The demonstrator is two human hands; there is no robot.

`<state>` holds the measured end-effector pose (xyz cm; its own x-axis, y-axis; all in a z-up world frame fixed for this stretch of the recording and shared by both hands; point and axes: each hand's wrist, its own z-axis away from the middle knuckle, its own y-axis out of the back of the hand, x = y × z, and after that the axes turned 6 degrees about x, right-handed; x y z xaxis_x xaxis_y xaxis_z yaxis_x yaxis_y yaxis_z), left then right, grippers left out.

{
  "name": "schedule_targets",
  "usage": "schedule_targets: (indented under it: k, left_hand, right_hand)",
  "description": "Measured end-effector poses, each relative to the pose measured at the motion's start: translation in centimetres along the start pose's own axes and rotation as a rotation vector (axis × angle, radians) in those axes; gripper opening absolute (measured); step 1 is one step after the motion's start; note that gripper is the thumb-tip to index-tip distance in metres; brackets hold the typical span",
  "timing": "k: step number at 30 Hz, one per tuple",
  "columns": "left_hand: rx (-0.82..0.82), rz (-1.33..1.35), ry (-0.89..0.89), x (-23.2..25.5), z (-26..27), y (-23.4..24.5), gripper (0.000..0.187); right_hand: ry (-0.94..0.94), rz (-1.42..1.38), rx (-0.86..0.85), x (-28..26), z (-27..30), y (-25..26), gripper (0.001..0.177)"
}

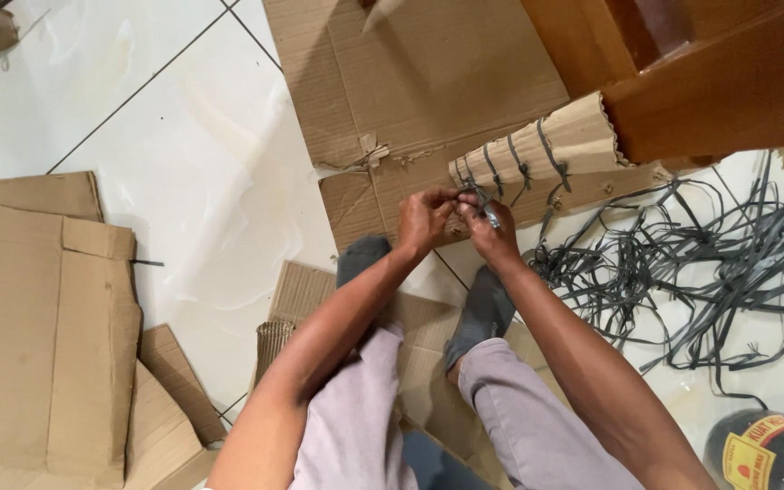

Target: Wrapping the legs of a wooden chair with protective cardboard and securing them with plastic strips.

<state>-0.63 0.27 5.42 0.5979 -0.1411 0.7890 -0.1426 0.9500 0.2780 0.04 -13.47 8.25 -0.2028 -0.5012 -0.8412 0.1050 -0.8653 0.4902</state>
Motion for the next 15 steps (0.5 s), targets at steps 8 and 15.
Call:
schedule_targets:
  k: [8,15]
  left_hand:
    - [0.029,-0.01,-0.078,-0.4,-0.3,0.0,0.021]
    - [0.018,0.048,-0.096,-0.4,0.2,0.3,0.022]
  right_hand:
    - [-0.08,-0.343,0.059,0.9,-0.6,-0.2,0.008]
    - [-0.013,-0.219,0.07,-1.7,0.0,-0.3,0.014]
